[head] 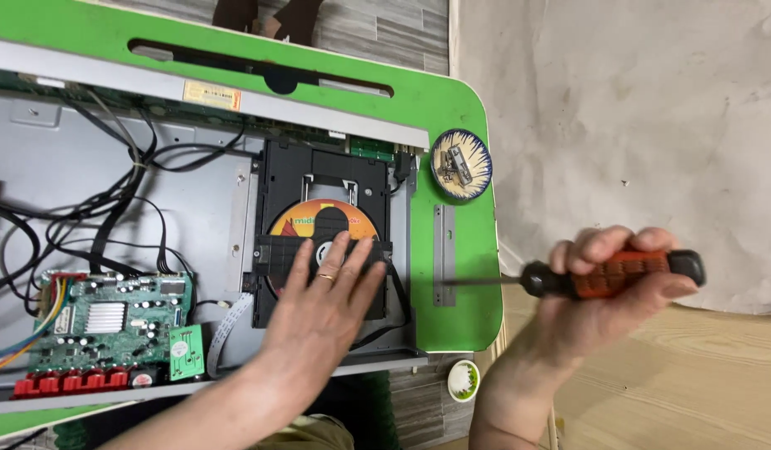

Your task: Using a screwdriver to remove screws and then extracting the DVD drive from an electronic device.

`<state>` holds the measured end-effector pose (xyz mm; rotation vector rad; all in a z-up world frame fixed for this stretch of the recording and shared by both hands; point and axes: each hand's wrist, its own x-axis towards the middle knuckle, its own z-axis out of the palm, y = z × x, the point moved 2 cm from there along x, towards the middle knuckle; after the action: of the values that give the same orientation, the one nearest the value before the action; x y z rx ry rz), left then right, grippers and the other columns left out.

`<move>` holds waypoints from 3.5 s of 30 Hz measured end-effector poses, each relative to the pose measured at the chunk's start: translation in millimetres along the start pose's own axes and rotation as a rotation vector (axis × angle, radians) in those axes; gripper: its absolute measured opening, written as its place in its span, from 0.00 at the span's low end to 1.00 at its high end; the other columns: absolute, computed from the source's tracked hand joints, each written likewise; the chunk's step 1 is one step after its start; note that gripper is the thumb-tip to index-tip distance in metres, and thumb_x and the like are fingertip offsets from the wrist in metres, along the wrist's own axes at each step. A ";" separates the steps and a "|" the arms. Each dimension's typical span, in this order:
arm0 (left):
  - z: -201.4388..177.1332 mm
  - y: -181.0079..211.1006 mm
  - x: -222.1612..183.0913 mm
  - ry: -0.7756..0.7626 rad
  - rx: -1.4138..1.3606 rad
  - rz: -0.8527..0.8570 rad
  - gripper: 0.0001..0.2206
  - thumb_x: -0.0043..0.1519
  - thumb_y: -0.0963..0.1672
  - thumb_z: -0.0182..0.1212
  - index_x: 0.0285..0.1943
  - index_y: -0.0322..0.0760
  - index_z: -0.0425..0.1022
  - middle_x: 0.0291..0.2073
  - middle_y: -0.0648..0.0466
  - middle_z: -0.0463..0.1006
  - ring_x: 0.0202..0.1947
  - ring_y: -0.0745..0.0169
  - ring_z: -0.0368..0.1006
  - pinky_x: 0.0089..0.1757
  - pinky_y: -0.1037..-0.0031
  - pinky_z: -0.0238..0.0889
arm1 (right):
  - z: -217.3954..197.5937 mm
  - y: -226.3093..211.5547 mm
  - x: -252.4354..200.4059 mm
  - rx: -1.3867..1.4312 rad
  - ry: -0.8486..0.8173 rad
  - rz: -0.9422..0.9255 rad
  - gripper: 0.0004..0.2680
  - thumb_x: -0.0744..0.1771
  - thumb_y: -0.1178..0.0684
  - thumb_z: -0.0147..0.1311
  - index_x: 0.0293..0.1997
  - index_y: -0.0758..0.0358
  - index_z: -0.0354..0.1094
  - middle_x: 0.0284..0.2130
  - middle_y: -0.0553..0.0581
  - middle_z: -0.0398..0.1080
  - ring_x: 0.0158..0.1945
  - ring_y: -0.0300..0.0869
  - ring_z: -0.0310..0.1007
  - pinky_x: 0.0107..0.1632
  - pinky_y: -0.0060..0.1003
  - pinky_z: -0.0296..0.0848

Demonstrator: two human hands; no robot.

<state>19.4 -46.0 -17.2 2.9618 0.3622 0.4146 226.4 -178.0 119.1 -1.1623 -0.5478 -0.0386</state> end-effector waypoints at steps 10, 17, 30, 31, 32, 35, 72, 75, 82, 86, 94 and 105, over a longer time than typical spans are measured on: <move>-3.7 10.5 14.8 -0.193 0.137 0.032 0.34 0.59 0.47 0.52 0.78 0.47 0.50 0.79 0.52 0.48 0.79 0.48 0.42 0.69 0.39 0.36 | 53.4 43.2 -6.4 0.132 -0.035 0.059 0.14 0.68 0.32 0.51 0.45 0.48 0.65 0.28 0.49 0.66 0.27 0.35 0.62 0.27 0.29 0.61; -2.2 12.9 18.0 -0.234 0.152 0.009 0.32 0.60 0.50 0.50 0.77 0.50 0.52 0.78 0.54 0.50 0.77 0.50 0.45 0.68 0.40 0.42 | 55.7 44.2 -7.9 0.137 -0.009 0.070 0.15 0.66 0.31 0.54 0.44 0.49 0.65 0.27 0.50 0.66 0.26 0.36 0.60 0.26 0.31 0.60; -1.2 13.7 15.5 -0.201 0.159 -0.013 0.33 0.60 0.49 0.53 0.78 0.51 0.52 0.78 0.55 0.50 0.78 0.49 0.45 0.68 0.41 0.42 | 71.2 34.4 -24.7 0.055 -0.240 -0.120 0.18 0.69 0.28 0.48 0.50 0.50 0.59 0.26 0.52 0.66 0.23 0.34 0.62 0.24 0.28 0.64; -0.9 13.9 15.9 -0.203 0.157 -0.012 0.33 0.60 0.49 0.53 0.78 0.51 0.52 0.78 0.55 0.50 0.78 0.49 0.45 0.68 0.41 0.42 | 71.3 34.7 -27.1 0.054 -0.239 -0.118 0.18 0.69 0.28 0.48 0.50 0.50 0.59 0.26 0.52 0.66 0.23 0.34 0.62 0.24 0.28 0.64; -0.7 14.1 15.9 -0.198 0.157 -0.019 0.32 0.60 0.49 0.53 0.77 0.51 0.53 0.78 0.55 0.51 0.77 0.49 0.45 0.67 0.41 0.43 | 72.0 34.4 -30.3 0.115 -0.288 -0.138 0.20 0.68 0.27 0.47 0.52 0.51 0.59 0.27 0.56 0.65 0.22 0.36 0.61 0.23 0.29 0.64; -1.0 14.5 15.4 -0.192 0.156 -0.024 0.32 0.60 0.49 0.53 0.77 0.51 0.54 0.78 0.55 0.51 0.77 0.49 0.46 0.67 0.42 0.43 | 78.1 34.1 -33.6 0.159 -0.319 -0.185 0.18 0.69 0.29 0.48 0.53 0.51 0.58 0.29 0.58 0.64 0.21 0.39 0.61 0.22 0.31 0.66; -0.1 16.8 15.4 -0.108 0.124 -0.059 0.27 0.61 0.49 0.53 0.74 0.53 0.62 0.76 0.57 0.58 0.76 0.50 0.51 0.67 0.43 0.42 | 35.7 50.7 -29.4 0.145 -0.327 -0.315 0.12 0.75 0.35 0.42 0.67 0.32 0.56 0.30 0.52 0.51 0.21 0.41 0.51 0.19 0.32 0.59; 5.8 18.7 15.2 -0.065 0.102 -0.081 0.25 0.63 0.48 0.51 0.72 0.53 0.65 0.75 0.58 0.60 0.75 0.51 0.52 0.67 0.43 0.43 | 56.1 34.5 -22.8 0.272 -0.617 -0.255 0.16 0.70 0.27 0.43 0.54 0.43 0.56 0.25 0.50 0.53 0.20 0.39 0.54 0.19 0.31 0.58; 2.8 16.8 14.8 -0.006 0.087 -0.085 0.23 0.64 0.48 0.51 0.70 0.51 0.67 0.73 0.58 0.63 0.74 0.52 0.55 0.67 0.44 0.44 | 92.1 25.4 -13.3 0.350 -0.852 -0.108 0.10 0.73 0.42 0.54 0.47 0.51 0.56 0.25 0.46 0.62 0.21 0.36 0.62 0.22 0.29 0.65; 1.6 14.3 14.3 -0.151 0.134 -0.027 0.29 0.61 0.49 0.52 0.76 0.51 0.58 0.77 0.55 0.54 0.77 0.50 0.49 0.68 0.42 0.42 | 115.7 21.2 -9.8 0.424 -1.053 0.049 0.17 0.69 0.39 0.60 0.30 0.50 0.51 0.14 0.39 0.57 0.12 0.32 0.55 0.19 0.28 0.57; -28.0 -9.9 24.0 -0.151 -0.182 0.038 0.32 0.54 0.53 0.68 0.66 0.39 0.69 0.73 0.40 0.60 0.74 0.39 0.53 0.66 0.43 0.44 | 21.1 33.8 5.5 0.448 -0.658 -0.011 0.11 0.66 0.40 0.55 0.38 0.50 0.58 0.16 0.50 0.62 0.17 0.43 0.68 0.31 0.41 0.67; -27.7 -13.0 67.4 -0.090 0.148 0.355 0.22 0.66 0.47 0.59 0.67 0.29 0.70 0.46 0.45 0.72 0.44 0.43 0.70 0.47 0.56 0.65 | -60.7 31.0 -28.6 0.349 0.320 -0.020 0.14 0.66 0.38 0.49 0.31 0.58 0.63 0.20 0.53 0.57 0.27 0.43 0.57 0.38 0.37 0.60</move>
<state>71.6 -13.9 24.3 3.1795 -0.1538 0.2993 234.7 -225.6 63.1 -0.7891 -0.2673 -0.1387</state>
